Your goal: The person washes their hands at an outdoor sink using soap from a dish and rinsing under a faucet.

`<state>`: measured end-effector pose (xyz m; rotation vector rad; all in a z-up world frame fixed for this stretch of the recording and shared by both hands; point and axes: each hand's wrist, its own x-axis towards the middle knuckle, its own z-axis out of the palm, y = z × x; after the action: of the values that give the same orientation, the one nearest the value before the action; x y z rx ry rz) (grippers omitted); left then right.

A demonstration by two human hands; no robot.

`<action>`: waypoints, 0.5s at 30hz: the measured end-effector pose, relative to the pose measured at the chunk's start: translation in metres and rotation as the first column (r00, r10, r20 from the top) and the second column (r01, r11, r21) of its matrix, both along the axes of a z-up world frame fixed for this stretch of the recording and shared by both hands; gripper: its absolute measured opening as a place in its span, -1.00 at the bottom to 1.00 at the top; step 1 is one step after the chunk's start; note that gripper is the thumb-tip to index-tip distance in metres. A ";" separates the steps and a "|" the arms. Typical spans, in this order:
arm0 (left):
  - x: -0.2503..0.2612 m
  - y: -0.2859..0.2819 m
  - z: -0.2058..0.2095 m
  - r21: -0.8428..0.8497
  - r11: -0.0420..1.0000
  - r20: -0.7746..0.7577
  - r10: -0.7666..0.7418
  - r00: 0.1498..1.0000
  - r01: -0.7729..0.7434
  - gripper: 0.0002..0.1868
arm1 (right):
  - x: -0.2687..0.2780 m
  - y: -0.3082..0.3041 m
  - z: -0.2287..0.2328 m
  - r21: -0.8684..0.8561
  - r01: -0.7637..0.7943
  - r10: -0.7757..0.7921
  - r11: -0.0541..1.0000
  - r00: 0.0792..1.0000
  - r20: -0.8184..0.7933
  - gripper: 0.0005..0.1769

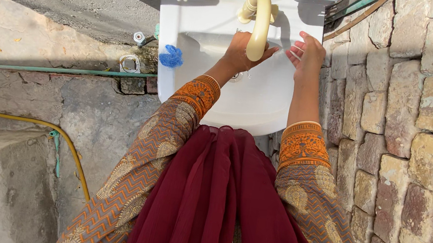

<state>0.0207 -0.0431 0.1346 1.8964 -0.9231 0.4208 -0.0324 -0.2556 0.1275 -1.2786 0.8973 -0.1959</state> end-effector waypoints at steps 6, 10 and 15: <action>-0.007 0.041 0.005 0.279 0.960 -0.136 0.012 0.991 0.026 -0.70 | 0.002 0.079 -0.064 0.245 -0.223 0.267 0.943 0.950 -0.163 -0.74; -0.025 0.084 0.032 0.378 0.926 -0.306 0.122 0.944 0.003 -0.71 | 0.044 0.122 -0.083 0.365 -0.326 0.345 0.872 0.938 0.013 -0.78; -0.046 0.130 0.045 0.345 0.929 -0.366 0.266 0.892 -0.136 -0.90 | 0.084 0.123 -0.089 0.482 -0.333 0.374 0.811 0.927 0.010 -0.50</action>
<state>-0.0252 0.0870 0.1796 2.2678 -0.5306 -0.0141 0.0513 -0.1328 0.0382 -0.9671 0.7017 0.3650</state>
